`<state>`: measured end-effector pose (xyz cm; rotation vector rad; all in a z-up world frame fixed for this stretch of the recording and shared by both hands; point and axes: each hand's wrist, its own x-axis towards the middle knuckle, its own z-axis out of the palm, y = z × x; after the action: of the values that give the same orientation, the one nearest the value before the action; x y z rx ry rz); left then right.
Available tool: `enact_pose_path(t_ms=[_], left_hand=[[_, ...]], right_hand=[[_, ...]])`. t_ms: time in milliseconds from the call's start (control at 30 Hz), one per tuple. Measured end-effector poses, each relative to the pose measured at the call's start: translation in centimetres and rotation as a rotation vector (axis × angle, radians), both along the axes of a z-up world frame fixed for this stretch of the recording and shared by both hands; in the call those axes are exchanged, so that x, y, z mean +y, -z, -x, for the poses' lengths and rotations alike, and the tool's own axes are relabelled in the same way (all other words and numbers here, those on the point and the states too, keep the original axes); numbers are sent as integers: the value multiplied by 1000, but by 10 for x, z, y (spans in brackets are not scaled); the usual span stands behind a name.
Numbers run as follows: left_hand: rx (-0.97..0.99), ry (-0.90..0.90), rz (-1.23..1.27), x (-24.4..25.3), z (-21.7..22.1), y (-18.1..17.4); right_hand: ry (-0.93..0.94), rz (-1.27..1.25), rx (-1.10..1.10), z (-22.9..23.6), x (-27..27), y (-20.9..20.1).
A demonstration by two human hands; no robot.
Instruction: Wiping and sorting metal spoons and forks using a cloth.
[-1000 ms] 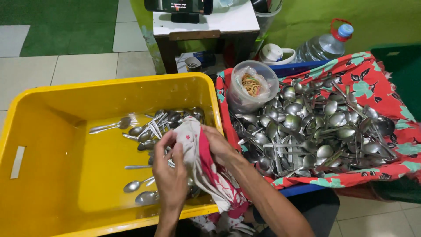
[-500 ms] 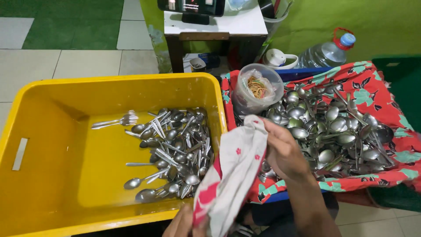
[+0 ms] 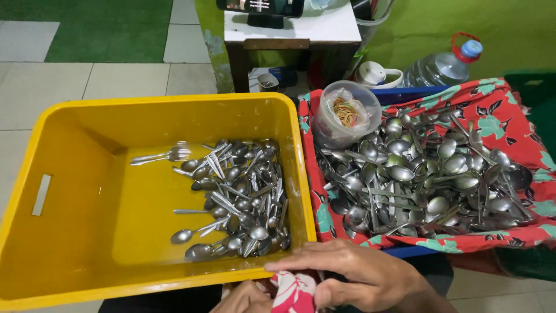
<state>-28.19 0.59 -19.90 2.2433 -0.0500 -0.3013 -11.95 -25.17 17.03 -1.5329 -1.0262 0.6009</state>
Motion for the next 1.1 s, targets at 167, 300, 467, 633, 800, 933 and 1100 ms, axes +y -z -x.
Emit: enact_pose_path(t_ms=[167, 300, 467, 633, 800, 933, 1100], left_hand=[[-522, 48, 432, -29, -74, -231], [-426, 361, 247, -33, -89, -216], [-522, 323, 14, -8, -91, -202], [435, 607, -133, 23, -90, -95], [-423, 15, 329, -9, -110, -285], [-212, -58, 156, -28, -139, -301], [-510, 93, 223, -57, -131, -297]], right_hand=[[80, -43, 0, 6, -13, -7], [187, 37, -350, 13, -23, -30], [626, 525, -582, 31, -63, 5], [407, 412, -103, 12, -68, -3], [119, 595, -373, 20, -57, 3], [196, 343, -180, 15, -39, -25], [497, 309, 66, 13, -43, -7]])
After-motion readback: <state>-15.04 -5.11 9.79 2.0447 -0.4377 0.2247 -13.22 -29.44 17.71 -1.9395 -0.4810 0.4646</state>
